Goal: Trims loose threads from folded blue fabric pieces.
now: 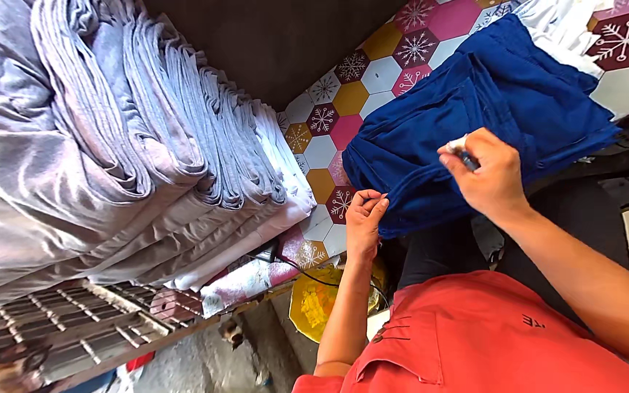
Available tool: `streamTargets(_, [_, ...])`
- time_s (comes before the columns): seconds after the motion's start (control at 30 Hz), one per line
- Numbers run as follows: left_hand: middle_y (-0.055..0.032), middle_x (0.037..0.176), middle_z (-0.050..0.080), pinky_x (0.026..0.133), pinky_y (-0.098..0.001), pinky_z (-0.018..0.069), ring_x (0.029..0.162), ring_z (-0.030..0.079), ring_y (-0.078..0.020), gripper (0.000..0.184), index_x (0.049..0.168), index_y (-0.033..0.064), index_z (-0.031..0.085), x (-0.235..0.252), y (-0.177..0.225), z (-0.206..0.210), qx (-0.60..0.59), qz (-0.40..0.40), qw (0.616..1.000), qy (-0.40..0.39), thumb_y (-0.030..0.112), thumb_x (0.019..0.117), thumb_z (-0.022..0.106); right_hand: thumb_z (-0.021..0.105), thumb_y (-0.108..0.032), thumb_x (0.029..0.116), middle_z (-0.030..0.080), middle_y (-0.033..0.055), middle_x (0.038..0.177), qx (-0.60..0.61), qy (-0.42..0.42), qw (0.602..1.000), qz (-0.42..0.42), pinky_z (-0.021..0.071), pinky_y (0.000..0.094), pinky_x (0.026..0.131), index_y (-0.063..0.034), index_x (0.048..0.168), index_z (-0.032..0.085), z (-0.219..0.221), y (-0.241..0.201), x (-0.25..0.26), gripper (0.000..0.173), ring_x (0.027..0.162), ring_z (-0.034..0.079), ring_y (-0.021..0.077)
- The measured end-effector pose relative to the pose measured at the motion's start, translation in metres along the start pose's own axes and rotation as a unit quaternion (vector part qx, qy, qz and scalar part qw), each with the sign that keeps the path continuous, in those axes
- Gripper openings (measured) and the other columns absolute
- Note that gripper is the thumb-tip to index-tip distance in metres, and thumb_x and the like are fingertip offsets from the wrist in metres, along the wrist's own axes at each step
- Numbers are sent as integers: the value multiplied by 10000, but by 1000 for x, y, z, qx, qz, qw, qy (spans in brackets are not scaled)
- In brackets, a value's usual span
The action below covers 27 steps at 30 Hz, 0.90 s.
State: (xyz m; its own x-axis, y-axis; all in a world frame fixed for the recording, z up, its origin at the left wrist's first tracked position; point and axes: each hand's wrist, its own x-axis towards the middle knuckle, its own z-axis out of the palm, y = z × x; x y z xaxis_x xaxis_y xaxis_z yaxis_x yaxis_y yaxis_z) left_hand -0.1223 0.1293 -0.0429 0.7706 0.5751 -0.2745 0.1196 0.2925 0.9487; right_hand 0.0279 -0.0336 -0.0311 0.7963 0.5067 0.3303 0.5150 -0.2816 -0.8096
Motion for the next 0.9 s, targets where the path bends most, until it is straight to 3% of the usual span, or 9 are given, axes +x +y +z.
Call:
streamTargets(0.13, [-11, 911, 754, 768, -247, 582, 828, 712, -60, 206, 1114, 73, 603, -7, 0, 9, 60, 53, 997, 15, -44, 948, 636, 726, -131, 919, 689, 84, 889, 68, -56, 996, -6, 564, 292, 728, -18, 925, 761, 29, -18, -23, 119, 802, 662, 138])
streamTargets(0.33, [-20, 932, 751, 751, -237, 596, 826, 717, -50, 244, 1106, 42, 616, -13, -6, 17, 178, 133, 973, 56, -30, 896, 718, 727, -61, 850, 631, 122, 787, 16, -23, 998, -57, 513, 351, 561, 21, 779, 683, 51, -17, -29, 117, 658, 617, 210])
streamTargets(0.4, [-35, 936, 760, 759, -243, 601, 843, 728, -62, 252, 1100, 38, 613, -13, -6, 18, 178, 140, 972, 63, -39, 886, 722, 688, -85, 871, 595, 87, 763, 50, -33, 998, -28, 478, 275, 564, 3, 779, 657, 52, -16, -31, 131, 650, 572, 147])
streamTargets(0.47, [-46, 944, 767, 768, -247, 603, 859, 735, -73, 262, 1105, 36, 606, -13, -8, 19, 171, 144, 972, 69, -48, 884, 719, 681, -121, 920, 604, 33, 773, 103, -67, 991, 52, 457, 210, 588, -26, 840, 687, 49, -16, -32, 125, 656, 547, 63])
streamTargets(0.53, [-52, 961, 767, 784, -250, 603, 872, 736, -72, 265, 1110, 27, 601, -13, -11, 20, 196, 167, 963, 76, -44, 882, 717, 712, -143, 937, 616, 29, 775, 102, -79, 989, 78, 457, 221, 595, -27, 847, 705, 47, -16, -31, 147, 657, 547, 60])
streamTargets(0.67, [-71, 944, 748, 812, -264, 610, 868, 732, -78, 218, 1064, -8, 652, -13, -18, 22, 268, 248, 927, 83, -26, 861, 729, 710, -118, 901, 607, 77, 768, 49, -62, 997, 19, 489, 298, 600, -3, 814, 695, 51, -15, -33, 145, 671, 583, 145])
streamTargets(0.77, [-39, 929, 748, 773, -252, 603, 848, 724, -68, 243, 1075, 27, 598, -14, -12, 21, 191, 178, 962, 77, -40, 873, 715, 690, -89, 942, 579, -14, 696, 188, -106, 965, 148, 429, 190, 545, -53, 852, 686, 48, -16, -28, 97, 586, 509, 20])
streamTargets(0.83, [-38, 905, 768, 733, -245, 592, 816, 731, -70, 285, 1104, 52, 563, -13, -9, 21, 139, 129, 979, 78, -54, 883, 708, 683, -79, 961, 540, -38, 630, 273, -123, 927, 226, 391, 182, 502, -67, 841, 681, 48, -15, -26, 120, 521, 457, 8])
streamTargets(0.9, [-43, 913, 773, 725, -237, 591, 811, 733, -65, 290, 1120, 50, 561, -12, -11, 20, 150, 137, 975, 85, -52, 889, 704, 705, -94, 959, 551, -39, 627, 276, -123, 924, 234, 388, 179, 500, -62, 856, 701, 49, -13, -26, 108, 515, 452, 5])
